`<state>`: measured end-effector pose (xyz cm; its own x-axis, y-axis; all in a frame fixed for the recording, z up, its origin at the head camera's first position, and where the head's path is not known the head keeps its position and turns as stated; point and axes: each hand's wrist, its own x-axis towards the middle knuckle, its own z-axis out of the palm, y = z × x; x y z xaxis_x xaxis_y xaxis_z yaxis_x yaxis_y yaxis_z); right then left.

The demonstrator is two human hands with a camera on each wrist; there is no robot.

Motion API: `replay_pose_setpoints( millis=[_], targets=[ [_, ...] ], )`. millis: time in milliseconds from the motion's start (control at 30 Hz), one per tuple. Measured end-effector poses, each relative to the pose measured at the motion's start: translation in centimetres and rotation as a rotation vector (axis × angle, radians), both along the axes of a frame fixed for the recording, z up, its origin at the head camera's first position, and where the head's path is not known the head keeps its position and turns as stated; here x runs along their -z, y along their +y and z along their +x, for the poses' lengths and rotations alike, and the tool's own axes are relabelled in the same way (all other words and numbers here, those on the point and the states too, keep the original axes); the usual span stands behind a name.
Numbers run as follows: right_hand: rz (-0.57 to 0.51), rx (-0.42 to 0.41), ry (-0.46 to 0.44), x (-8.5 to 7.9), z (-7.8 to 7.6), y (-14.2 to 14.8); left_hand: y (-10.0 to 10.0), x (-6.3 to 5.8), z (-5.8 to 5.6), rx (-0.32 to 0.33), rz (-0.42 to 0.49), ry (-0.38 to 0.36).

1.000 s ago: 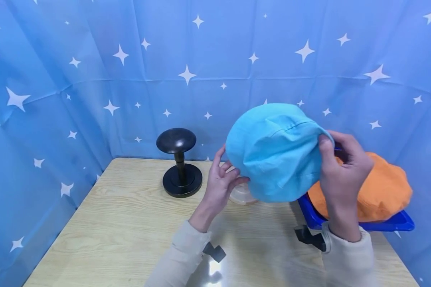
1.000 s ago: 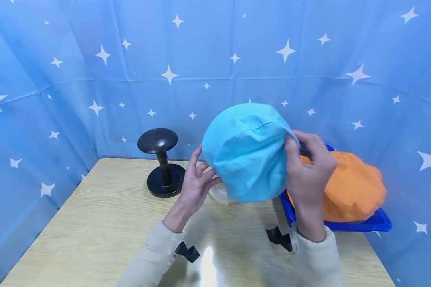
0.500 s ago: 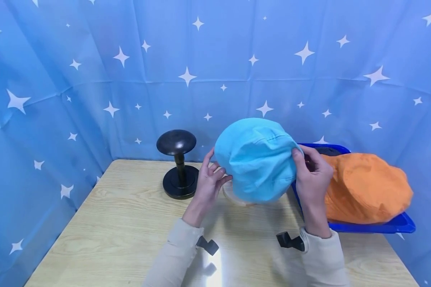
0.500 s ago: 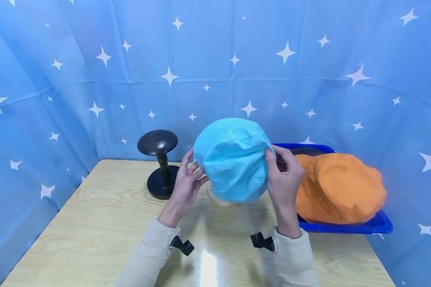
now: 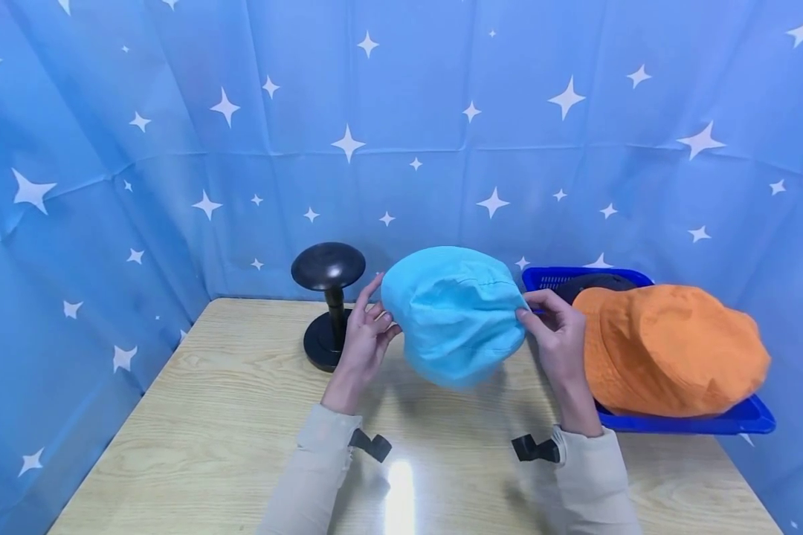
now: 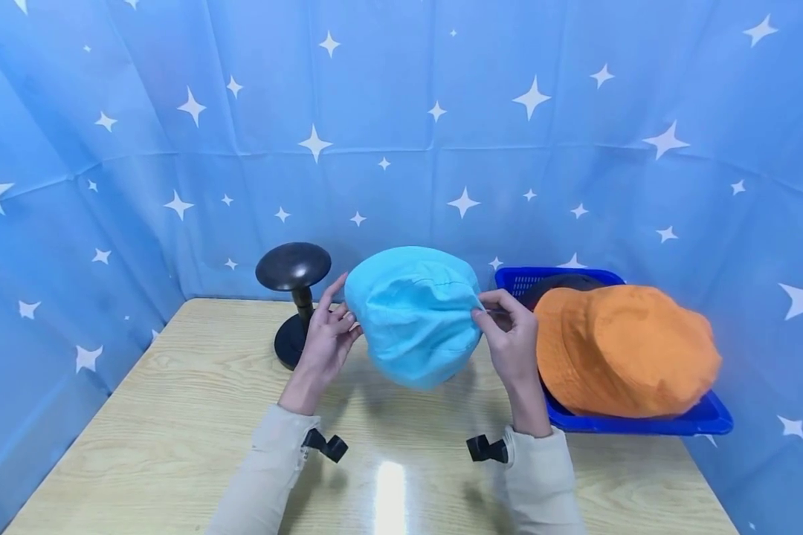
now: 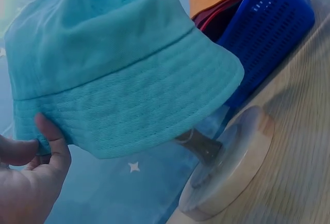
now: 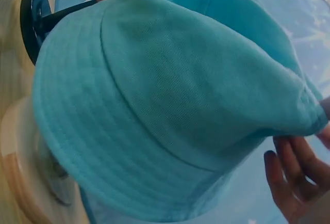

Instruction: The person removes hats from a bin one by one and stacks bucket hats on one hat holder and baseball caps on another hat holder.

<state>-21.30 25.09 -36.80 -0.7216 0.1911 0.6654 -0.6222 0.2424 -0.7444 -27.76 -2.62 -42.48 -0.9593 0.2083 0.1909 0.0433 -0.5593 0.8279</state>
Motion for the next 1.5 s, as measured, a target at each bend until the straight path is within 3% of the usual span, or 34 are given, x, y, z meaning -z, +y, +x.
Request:
replay_pose_setpoints(
  millis=[100, 167, 267, 367, 467, 533, 633, 833, 967, 1100, 1200, 1500],
  targets=[
    [-0.109, -0.067, 0.007, 0.6, -0.8, 0.1, -0.4, 0.2, -0.2, -0.015, 0.008, -0.019],
    [-0.187, -0.066, -0.089, 0.9, -1.2, 0.0, -0.6, 0.3, -0.3, -0.026, 0.009, -0.038],
    [-0.257, -0.029, -0.388, 1.3, -2.0, 0.2, -0.9, 0.5, -0.4, -0.035, 0.020, -0.065],
    [-0.216, -0.090, -0.698, 2.1, -2.7, 0.9, -1.1, 0.7, -0.4, -0.039, 0.038, -0.088],
    [-0.118, -0.147, -0.826, 2.7, -3.2, 1.6, -1.2, 0.8, -0.5, -0.039, 0.056, -0.092],
    [-0.042, -0.156, -0.815, 2.7, -3.2, 1.9, -1.1, 0.7, -0.5, -0.038, 0.064, -0.088],
    [-0.047, -0.159, -0.744, 2.4, -2.9, 1.9, -1.0, 0.5, -0.5, -0.038, 0.079, -0.094],
    [-0.278, -0.223, -0.637, 1.8, -2.4, 1.4, -0.5, 0.1, -0.4, -0.079, 0.144, -0.137],
    [-0.386, -0.180, -0.613, 1.8, -2.5, 1.1, -0.3, 0.0, -0.3, -0.069, 0.151, -0.126],
    [-0.538, -0.105, -0.519, 1.9, -2.6, 0.9, -0.1, -0.1, -0.2, -0.024, 0.139, -0.096],
    [-0.606, -0.094, -0.474, 1.8, -2.5, 1.0, 0.1, -0.3, -0.1, -0.008, 0.143, -0.089],
    [-0.507, -0.193, -0.535, 1.3, -1.8, 1.4, 0.3, -0.4, -0.2, 0.021, 0.162, -0.071]
  ],
)
